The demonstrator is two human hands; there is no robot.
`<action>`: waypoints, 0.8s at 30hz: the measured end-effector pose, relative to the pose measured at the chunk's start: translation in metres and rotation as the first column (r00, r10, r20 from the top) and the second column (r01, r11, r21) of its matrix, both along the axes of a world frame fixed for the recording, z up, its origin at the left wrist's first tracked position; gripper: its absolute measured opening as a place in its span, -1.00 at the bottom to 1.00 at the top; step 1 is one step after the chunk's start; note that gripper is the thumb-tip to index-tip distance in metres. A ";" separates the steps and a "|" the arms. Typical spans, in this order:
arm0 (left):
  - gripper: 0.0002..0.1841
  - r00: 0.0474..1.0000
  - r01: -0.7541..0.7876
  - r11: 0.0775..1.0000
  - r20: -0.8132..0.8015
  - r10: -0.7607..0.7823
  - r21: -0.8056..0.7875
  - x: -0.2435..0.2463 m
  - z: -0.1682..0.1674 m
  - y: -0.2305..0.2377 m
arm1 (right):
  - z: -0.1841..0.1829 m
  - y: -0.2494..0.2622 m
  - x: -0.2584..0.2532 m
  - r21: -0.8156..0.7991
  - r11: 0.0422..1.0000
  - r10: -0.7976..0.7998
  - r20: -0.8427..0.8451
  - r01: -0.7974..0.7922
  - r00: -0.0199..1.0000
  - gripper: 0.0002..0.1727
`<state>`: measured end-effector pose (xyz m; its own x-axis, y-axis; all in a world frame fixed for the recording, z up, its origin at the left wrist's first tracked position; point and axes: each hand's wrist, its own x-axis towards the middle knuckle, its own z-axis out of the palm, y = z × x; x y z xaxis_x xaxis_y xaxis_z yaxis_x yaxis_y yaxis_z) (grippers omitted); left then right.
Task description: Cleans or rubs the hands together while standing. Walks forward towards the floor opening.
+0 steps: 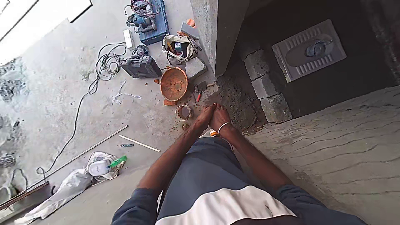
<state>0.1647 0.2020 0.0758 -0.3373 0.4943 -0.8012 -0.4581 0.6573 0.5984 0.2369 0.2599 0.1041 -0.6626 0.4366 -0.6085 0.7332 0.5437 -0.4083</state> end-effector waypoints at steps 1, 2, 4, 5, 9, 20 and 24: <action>-0.55 1.000 0.001 1.000 0.029 -0.002 0.025 0.000 -0.005 0.002 | 0.001 0.003 0.000 -0.005 1.000 0.030 0.037 -0.030 0.999 -0.30; -0.55 0.998 0.000 0.999 0.071 -0.003 0.046 -0.001 -0.011 0.002 | 0.001 0.006 0.002 -0.011 0.998 0.064 0.037 -0.063 0.997 -0.34; -0.53 0.991 0.001 0.998 0.134 -0.010 0.063 -0.007 -0.026 -0.003 | -0.004 0.016 0.013 -0.061 0.990 0.123 -0.049 -0.126 0.991 -0.46; -0.50 0.990 0.027 0.997 0.138 -0.036 0.070 -0.012 -0.033 -0.006 | -0.009 0.026 0.019 -0.122 0.979 0.146 -0.124 -0.161 0.982 -0.48; -0.53 0.986 0.149 0.988 -0.086 -0.145 0.049 -0.047 -0.043 -0.036 | -0.049 0.086 0.045 -0.593 0.801 -0.094 -0.254 -0.078 0.963 -0.38; -0.58 0.896 -0.433 0.777 -0.313 0.315 -0.456 -0.123 -0.087 -0.316 | -0.153 0.123 0.092 0.151 0.891 -0.454 0.280 0.428 0.846 -0.58; -0.58 0.855 -0.506 0.626 -0.250 0.454 -0.594 -0.092 -0.099 -0.411 | -0.199 0.078 0.065 -0.085 0.918 -0.339 0.338 0.388 0.878 -0.59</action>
